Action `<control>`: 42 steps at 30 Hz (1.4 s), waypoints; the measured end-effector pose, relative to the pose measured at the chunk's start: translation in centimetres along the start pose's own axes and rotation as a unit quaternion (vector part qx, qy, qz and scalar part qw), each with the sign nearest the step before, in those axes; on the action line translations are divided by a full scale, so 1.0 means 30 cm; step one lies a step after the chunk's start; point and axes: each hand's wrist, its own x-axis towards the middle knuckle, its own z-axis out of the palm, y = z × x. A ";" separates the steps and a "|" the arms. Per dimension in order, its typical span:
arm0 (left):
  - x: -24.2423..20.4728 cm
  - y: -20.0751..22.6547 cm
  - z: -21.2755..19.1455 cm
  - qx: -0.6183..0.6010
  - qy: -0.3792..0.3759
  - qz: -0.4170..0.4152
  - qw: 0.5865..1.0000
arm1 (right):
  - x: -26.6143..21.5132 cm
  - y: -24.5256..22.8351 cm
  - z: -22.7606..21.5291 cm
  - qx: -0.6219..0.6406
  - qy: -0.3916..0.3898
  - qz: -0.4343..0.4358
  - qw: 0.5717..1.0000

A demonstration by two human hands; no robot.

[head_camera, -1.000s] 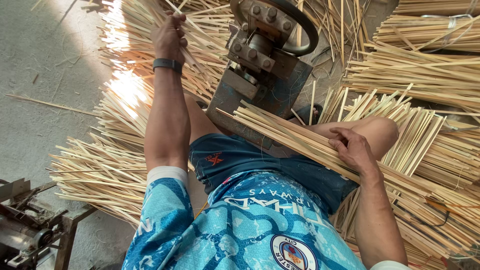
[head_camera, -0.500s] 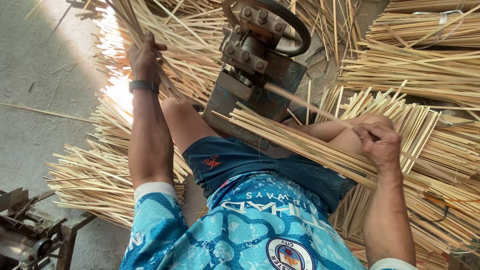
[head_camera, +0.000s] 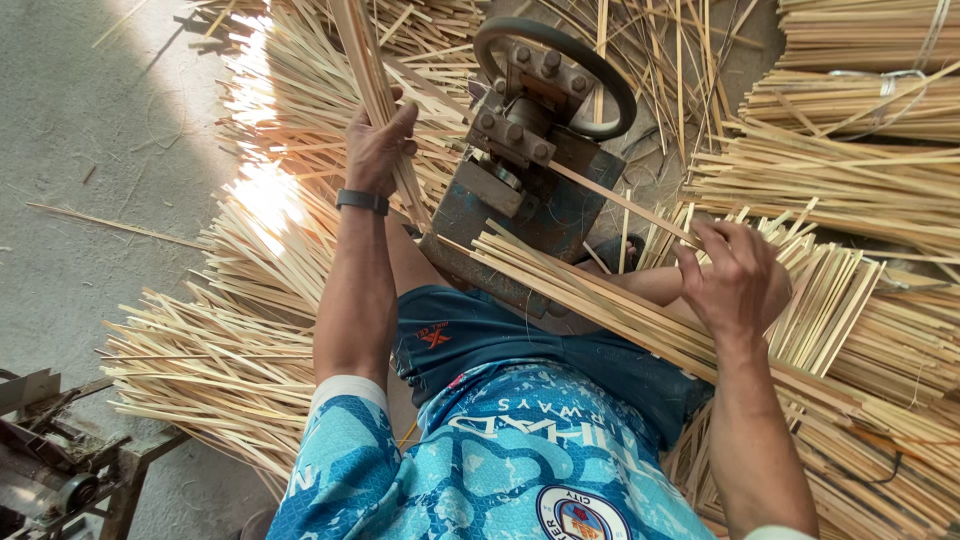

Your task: The person sits on the floor and repeatedly feeds long bamboo strips through a manual splitting machine. They hold bundles of strips, guide them through the blade, and collect the split pieces into a pile beside them.

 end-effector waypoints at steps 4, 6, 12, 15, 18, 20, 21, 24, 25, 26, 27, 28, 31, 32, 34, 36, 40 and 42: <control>0.004 -0.017 0.031 -0.004 0.012 0.023 1.000 | -0.100 -0.003 -0.020 0.067 -0.169 0.014 0.983; 0.021 -0.016 0.044 -0.007 0.027 0.015 0.999 | -0.156 -0.022 -0.030 0.150 -0.261 0.112 0.947; 0.090 -0.005 0.077 -0.050 0.005 0.032 0.998 | -0.215 -0.014 -0.049 0.284 -0.272 0.243 0.887; 0.112 0.009 0.078 -0.054 0.003 0.029 0.998 | -0.214 0.015 -0.041 0.269 -0.307 0.253 0.877; 0.119 0.032 0.059 -0.068 -0.003 0.045 0.997 | -0.210 0.029 -0.024 0.236 -0.347 0.221 0.880; 0.122 0.045 0.050 -0.077 0.005 0.041 0.996 | -0.215 0.040 -0.026 0.225 -0.360 0.224 0.877; 0.120 0.053 0.041 -0.081 0.011 0.040 0.996 | -0.217 0.045 -0.027 0.227 -0.366 0.239 0.870; 0.107 0.077 0.013 -0.111 -0.001 0.042 0.993 | -0.214 0.063 -0.039 0.242 -0.367 0.283 0.853; 0.102 0.083 0.008 -0.110 0.004 0.045 0.993 | -0.212 0.069 -0.046 0.247 -0.364 0.298 0.847; 0.096 0.090 0.004 -0.108 0.009 0.049 0.993 | -0.208 0.071 -0.050 0.251 -0.357 0.304 0.847; 0.089 0.098 0.002 -0.106 0.013 0.052 0.993 | -0.204 0.072 -0.054 0.254 -0.349 0.309 0.847; 0.080 0.105 0.003 -0.105 0.020 0.062 0.992 | -0.199 0.069 -0.057 0.257 -0.342 0.315 0.847; 0.044 0.147 0.010 -0.077 0.044 0.088 0.992 | -0.169 0.047 -0.057 0.190 -0.246 0.173 0.935; 0.021 0.168 0.007 -0.052 0.053 0.093 0.993 | -0.154 0.040 -0.058 0.175 -0.215 0.147 0.950; -0.026 0.209 0.011 -0.011 0.057 0.095 0.994 | -0.119 0.033 -0.059 0.143 -0.150 0.096 0.974; -0.080 0.248 0.013 0.024 0.048 0.092 0.994 | -0.076 0.036 -0.046 0.164 -0.175 0.101 0.966; -0.186 0.292 0.008 0.042 -0.014 0.107 0.993 | -0.021 0.054 0.016 0.118 -0.183 -0.045 0.975; -0.236 0.308 -0.015 0.060 0.001 0.086 0.994 | -0.030 0.062 0.048 0.112 -0.416 0.119 0.895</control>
